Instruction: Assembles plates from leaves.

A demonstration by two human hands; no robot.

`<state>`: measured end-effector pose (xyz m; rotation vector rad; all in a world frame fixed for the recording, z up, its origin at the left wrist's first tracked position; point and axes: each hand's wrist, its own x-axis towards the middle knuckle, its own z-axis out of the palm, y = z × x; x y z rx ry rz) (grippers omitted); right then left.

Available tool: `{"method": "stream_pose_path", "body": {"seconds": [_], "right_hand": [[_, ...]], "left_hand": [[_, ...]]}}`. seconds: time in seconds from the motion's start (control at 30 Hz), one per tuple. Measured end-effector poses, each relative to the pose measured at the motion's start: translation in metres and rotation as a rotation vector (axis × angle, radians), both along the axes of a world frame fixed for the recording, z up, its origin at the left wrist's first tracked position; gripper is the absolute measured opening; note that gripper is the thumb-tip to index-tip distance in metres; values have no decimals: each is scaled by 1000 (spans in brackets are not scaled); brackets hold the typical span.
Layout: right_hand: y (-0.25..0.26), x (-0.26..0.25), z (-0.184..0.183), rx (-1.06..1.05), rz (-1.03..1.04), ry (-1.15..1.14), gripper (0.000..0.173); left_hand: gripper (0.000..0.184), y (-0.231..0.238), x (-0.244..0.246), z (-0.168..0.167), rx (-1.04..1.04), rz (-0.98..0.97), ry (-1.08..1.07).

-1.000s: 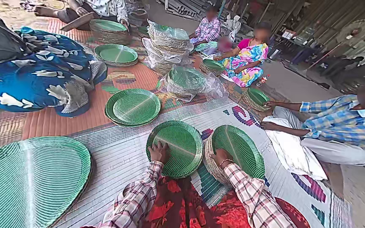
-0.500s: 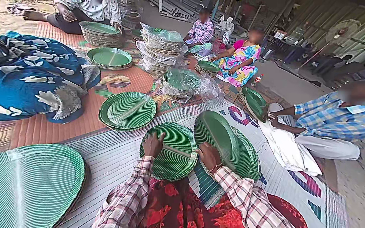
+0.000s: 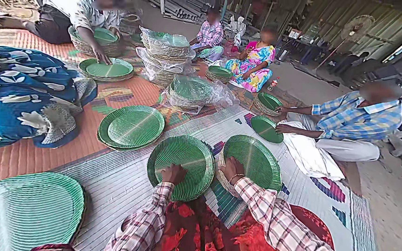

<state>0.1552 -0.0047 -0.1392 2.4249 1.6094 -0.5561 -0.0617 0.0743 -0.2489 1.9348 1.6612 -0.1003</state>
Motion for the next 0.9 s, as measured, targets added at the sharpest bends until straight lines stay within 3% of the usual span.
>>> {"method": "stream_pose_path", "body": {"seconds": [0.1, 0.2, 0.4, 0.5, 0.6, 0.63, 0.7, 0.83, 0.9], "right_hand": [[-1, 13, -12, -172, -83, -13, 45], [-1, 6, -6, -216, -79, -36, 33], [6, 20, -9, -68, -58, -18, 44], [2, 15, -1, 175, 100, 27, 41], [-3, -3, -7, 441, 337, 89, 38], [-4, -11, -13, 490, 404, 122, 39], [-6, -30, -17, 378, 505, 226, 44], [-6, -41, -40, 207, 700, 409, 50], [-6, -33, -42, 231, 655, 408, 46]], "left_hand": [[70, -15, 15, -19, -31, -2, 75], [71, -14, 19, -13, -51, 4, 83], [61, 8, -1, -2, -72, 38, -84], [61, 22, -7, 18, 132, 130, -307], [59, 32, -9, 49, 513, 224, -569], [58, 34, -9, 59, 641, 255, -642], [55, 35, -10, 81, 800, 287, -709], [51, 33, -8, 79, 848, 207, -562], [51, 30, -6, 59, 646, 135, -385]]}}
